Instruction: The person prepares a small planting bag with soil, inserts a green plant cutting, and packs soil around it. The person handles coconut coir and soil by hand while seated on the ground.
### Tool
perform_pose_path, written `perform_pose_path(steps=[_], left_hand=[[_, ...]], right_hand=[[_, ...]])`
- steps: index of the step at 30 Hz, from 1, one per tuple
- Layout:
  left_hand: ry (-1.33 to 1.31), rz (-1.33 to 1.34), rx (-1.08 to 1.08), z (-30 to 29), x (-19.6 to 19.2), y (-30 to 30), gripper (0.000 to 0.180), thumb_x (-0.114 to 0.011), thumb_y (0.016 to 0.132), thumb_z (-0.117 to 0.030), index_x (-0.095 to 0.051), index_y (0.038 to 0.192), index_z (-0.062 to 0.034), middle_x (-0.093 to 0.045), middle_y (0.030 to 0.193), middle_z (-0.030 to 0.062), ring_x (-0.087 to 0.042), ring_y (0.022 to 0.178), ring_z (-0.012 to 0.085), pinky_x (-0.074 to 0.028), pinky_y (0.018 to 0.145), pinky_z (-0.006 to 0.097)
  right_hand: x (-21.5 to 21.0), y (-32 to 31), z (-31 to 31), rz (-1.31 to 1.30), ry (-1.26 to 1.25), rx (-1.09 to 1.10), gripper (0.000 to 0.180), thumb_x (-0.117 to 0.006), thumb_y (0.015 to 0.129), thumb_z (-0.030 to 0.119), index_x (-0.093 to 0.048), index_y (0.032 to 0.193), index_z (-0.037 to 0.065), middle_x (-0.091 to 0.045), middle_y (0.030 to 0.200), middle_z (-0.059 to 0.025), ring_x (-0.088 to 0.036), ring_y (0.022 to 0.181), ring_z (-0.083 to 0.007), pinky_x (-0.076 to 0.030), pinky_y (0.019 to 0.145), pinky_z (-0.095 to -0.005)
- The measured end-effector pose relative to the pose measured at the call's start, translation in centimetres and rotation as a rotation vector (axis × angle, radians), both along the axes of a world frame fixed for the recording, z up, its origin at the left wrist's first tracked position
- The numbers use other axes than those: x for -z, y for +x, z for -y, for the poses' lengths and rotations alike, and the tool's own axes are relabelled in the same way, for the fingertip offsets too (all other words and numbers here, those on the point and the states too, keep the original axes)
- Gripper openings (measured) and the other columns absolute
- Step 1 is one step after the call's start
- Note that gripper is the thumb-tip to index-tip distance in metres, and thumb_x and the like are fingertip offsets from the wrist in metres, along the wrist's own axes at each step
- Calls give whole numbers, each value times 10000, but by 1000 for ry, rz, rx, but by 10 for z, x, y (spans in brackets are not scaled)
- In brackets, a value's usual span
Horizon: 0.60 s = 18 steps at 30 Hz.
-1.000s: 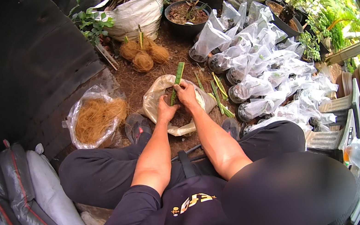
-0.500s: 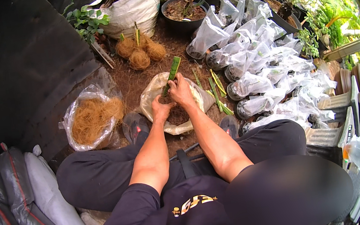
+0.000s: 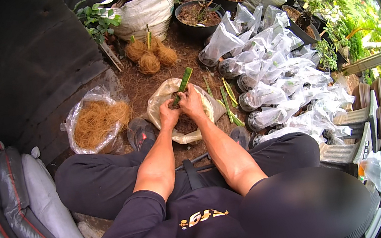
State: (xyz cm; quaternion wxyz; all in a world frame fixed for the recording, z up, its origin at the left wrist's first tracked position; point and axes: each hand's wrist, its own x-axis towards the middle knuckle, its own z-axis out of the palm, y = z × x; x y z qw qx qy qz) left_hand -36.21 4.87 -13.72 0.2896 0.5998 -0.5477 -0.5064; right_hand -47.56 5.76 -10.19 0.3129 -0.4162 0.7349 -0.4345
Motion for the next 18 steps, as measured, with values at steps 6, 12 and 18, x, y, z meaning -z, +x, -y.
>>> perform_pose_path(steps=[6, 12, 18], left_hand=[[-48, 77, 34, -3, -1, -6, 355, -796, 698, -158, -681, 992, 2, -712, 875, 149, -670, 846, 194, -505, 763, 343], [-8, 142, 100, -2, 3, -8, 342, -768, 721, -171, -684, 1007, -4, -714, 907, 167, -679, 877, 219, -503, 789, 361], [-4, 30, 215, 8, 18, -9, 335, -758, 780, -215, -684, 1028, -2, -712, 910, 183, -689, 861, 245, -507, 762, 370]], right_hand=[[6, -1, -6, 13, 41, 24, 171, -615, 804, -8, -471, 896, -9, -571, 721, -214, -591, 703, -406, -458, 664, -459], [24, -1, -4, 115, 153, 104, 139, -626, 828, 16, -521, 920, 7, -559, 693, -128, -557, 659, -272, -457, 668, -394], [42, -9, 2, 406, 177, 250, 111, -672, 860, 74, -593, 882, -1, -591, 645, -57, -543, 628, -137, -450, 653, -322]])
